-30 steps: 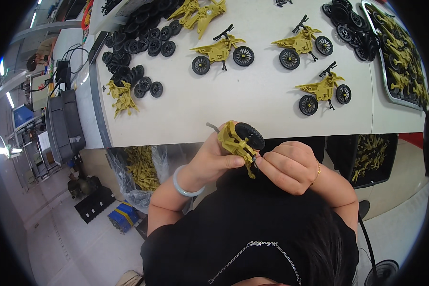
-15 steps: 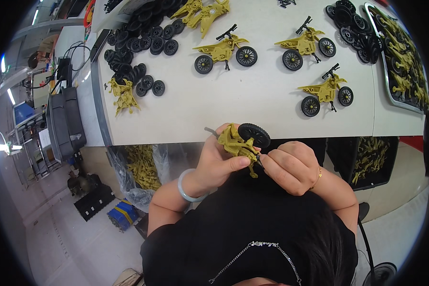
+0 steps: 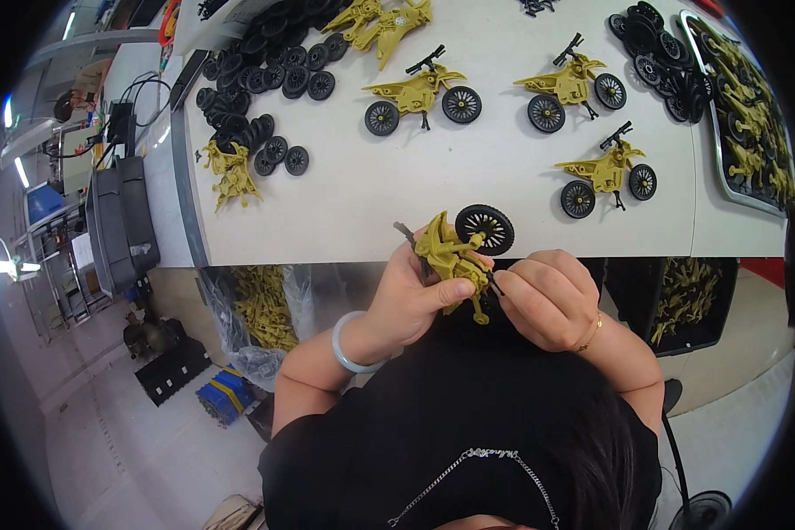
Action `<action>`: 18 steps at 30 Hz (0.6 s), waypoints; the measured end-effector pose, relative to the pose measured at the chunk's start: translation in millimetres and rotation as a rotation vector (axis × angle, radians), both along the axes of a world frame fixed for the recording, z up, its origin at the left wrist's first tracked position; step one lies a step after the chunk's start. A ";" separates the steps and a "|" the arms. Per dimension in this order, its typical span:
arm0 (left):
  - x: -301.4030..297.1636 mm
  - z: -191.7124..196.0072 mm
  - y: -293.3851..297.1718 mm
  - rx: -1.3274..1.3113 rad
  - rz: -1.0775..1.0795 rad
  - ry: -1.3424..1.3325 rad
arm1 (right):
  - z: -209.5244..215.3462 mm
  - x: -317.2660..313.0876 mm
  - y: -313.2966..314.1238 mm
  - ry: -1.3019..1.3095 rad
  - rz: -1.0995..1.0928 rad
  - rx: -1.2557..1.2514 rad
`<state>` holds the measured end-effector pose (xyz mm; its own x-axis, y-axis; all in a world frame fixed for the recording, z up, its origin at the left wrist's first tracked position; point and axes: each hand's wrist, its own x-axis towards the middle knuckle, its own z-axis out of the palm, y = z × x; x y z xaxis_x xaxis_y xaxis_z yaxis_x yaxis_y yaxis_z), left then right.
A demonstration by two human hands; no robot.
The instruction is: The person assembles plastic toy motorcycles by hand, snapping plastic wheels and motorcycle frame parts together at a factory workstation.
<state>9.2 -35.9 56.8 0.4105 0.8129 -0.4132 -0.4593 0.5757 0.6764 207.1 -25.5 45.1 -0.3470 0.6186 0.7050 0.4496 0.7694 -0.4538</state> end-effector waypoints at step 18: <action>-0.7 1.6 13.2 -0.055 -0.072 0.083 | -9.6 9.5 3.8 0.073 0.016 -0.092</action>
<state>8.5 -22.8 58.4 0.4293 0.7578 -0.4914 -0.3593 0.6425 0.6769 216.6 -21.7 35.5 -0.3074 0.6768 0.6689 0.4008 0.7296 -0.5541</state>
